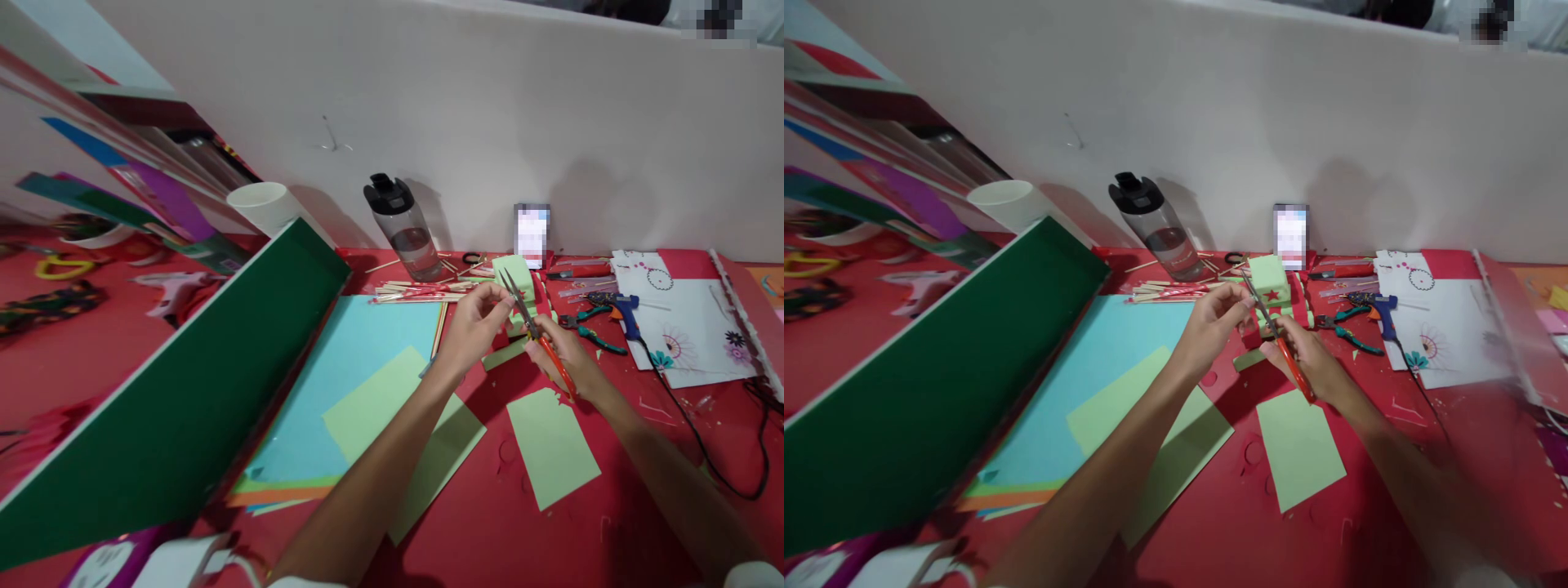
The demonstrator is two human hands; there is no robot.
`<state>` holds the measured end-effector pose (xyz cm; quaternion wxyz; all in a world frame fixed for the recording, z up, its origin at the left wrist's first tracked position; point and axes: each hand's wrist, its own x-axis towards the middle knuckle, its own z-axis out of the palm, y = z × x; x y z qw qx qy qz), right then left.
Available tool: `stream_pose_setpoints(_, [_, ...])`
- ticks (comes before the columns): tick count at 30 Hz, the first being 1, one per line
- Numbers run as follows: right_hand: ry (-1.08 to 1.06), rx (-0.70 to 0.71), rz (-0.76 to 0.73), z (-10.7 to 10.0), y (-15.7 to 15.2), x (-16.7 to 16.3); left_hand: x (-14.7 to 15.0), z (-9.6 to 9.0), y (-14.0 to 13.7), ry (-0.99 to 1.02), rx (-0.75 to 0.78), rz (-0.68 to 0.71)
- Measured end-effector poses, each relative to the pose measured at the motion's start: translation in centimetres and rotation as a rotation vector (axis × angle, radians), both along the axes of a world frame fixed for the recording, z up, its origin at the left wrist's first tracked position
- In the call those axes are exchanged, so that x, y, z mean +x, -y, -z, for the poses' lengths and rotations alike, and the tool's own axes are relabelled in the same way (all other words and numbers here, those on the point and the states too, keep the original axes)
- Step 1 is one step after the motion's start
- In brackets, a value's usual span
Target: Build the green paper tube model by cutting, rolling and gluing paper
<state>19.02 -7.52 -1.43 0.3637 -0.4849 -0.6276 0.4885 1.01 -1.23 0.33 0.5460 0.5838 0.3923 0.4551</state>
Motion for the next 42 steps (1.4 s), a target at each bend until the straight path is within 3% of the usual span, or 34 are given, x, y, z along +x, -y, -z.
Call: stream_pose_setpoints(42, [0.072,0.06,0.006,0.23,0.0,0.0,-0.12,-0.31,-0.21,-0.015,-0.004,-0.004])
